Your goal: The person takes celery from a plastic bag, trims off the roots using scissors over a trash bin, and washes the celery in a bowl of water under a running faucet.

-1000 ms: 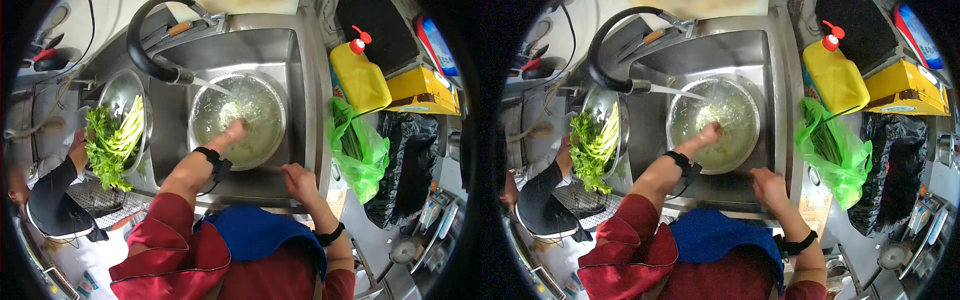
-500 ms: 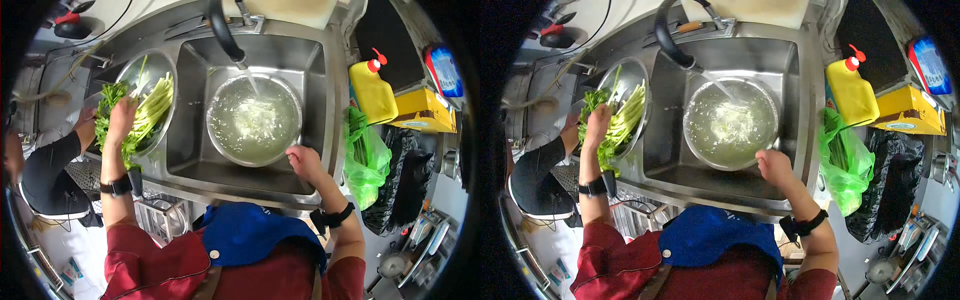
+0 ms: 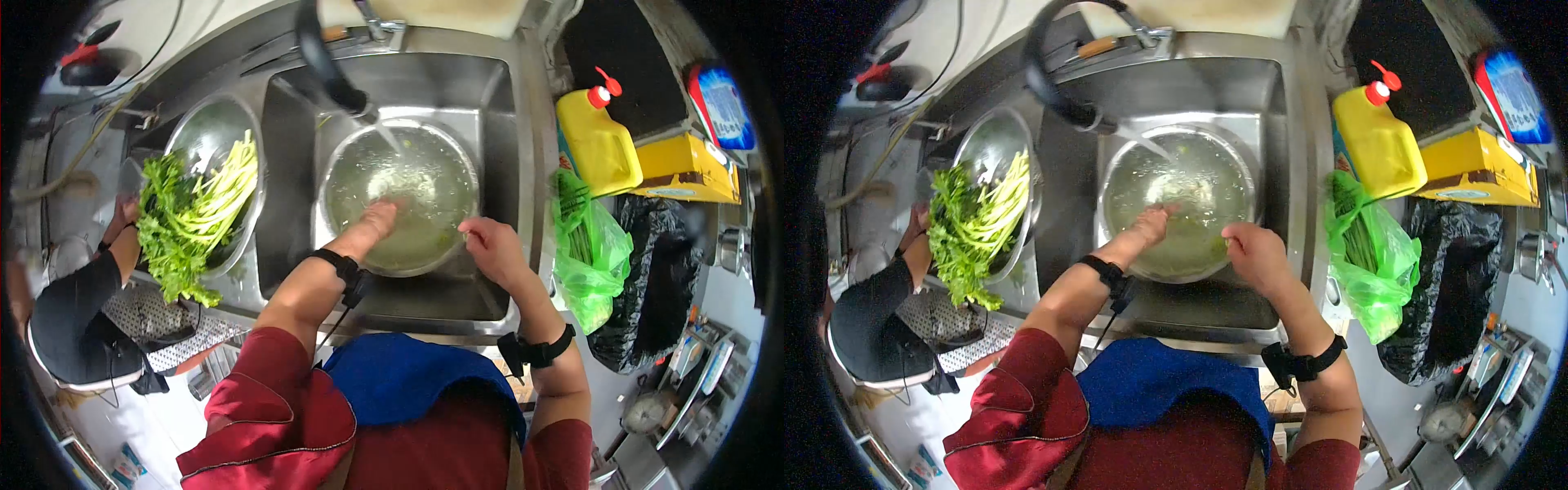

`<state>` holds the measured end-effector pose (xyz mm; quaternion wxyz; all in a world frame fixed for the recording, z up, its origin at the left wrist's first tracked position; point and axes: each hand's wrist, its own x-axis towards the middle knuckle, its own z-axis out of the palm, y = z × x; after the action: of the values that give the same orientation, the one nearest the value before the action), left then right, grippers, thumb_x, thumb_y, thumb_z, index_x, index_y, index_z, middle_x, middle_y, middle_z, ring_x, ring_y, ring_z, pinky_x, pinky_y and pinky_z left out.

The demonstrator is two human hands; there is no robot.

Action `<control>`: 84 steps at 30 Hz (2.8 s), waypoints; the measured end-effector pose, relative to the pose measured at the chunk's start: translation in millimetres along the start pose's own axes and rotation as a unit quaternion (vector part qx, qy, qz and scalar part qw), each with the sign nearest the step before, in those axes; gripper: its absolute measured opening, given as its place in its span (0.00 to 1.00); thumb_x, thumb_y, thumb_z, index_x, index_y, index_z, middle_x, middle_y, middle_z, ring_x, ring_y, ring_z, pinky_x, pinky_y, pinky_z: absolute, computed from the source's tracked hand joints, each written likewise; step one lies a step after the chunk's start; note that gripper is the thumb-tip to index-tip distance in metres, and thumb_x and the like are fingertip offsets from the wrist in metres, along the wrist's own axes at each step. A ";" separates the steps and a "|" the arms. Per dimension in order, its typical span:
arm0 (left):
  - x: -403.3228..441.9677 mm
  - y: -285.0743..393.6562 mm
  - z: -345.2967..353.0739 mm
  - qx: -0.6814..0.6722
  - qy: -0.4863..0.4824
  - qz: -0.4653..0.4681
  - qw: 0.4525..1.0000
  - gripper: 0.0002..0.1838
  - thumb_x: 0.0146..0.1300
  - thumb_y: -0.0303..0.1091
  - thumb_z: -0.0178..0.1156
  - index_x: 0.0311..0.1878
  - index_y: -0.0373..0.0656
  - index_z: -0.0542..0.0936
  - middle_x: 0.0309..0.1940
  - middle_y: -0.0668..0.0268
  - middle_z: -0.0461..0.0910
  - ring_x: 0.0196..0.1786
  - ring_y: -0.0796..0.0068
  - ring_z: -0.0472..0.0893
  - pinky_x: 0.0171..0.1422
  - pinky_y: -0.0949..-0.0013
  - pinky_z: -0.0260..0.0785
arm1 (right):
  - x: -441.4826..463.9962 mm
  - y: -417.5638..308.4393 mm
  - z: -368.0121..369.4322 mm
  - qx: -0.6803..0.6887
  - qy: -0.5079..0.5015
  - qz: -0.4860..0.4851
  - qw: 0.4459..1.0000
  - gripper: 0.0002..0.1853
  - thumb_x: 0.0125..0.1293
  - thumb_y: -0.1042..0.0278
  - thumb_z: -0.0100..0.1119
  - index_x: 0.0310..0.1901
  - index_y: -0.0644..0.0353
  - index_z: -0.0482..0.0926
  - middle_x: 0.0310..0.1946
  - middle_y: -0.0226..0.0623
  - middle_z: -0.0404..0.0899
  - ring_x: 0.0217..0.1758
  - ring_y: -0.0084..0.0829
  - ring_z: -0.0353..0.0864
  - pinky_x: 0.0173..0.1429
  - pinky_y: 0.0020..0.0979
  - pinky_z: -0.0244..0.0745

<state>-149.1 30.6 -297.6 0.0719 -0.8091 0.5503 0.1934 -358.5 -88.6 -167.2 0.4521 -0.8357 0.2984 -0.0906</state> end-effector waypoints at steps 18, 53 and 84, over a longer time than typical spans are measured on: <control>31.8 -44.1 -48.6 -0.458 -0.006 -0.069 0.886 0.09 0.53 0.23 0.59 0.38 0.37 0.79 0.28 0.64 0.79 0.30 0.77 0.76 0.35 0.74 0.70 | -10.2 21.5 -11.9 0.051 -0.004 0.017 0.999 0.08 0.52 0.75 0.53 0.35 0.60 0.76 0.30 0.44 0.77 0.34 0.44 0.78 0.38 0.38 0.73; -138.9 -182.6 -194.0 -0.024 0.215 -0.222 0.951 0.29 0.54 0.33 0.56 0.62 0.46 0.63 0.61 0.49 0.61 0.54 0.51 0.71 0.58 0.58 0.64 | 6.7 54.7 83.7 0.323 0.113 0.464 0.817 0.10 0.51 0.75 0.55 0.36 0.70 0.74 0.27 0.46 0.77 0.21 0.35 0.78 0.17 0.32 0.74; -28.4 -39.9 -197.6 -0.646 0.108 -0.037 0.755 0.22 0.63 0.37 0.51 0.60 0.49 0.66 0.61 0.65 0.62 0.62 0.69 0.61 0.56 0.54 0.62 | 113.2 -81.0 32.6 -0.216 0.144 -0.221 0.940 0.04 0.41 0.71 0.54 0.22 0.59 0.72 0.21 0.43 0.73 0.24 0.45 0.74 0.29 0.43 0.68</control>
<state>-75.4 5.3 -109.5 -0.5208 -0.6982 0.2684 0.4114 -219.8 -98.0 -133.8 0.1815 -0.9363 0.1804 -0.2405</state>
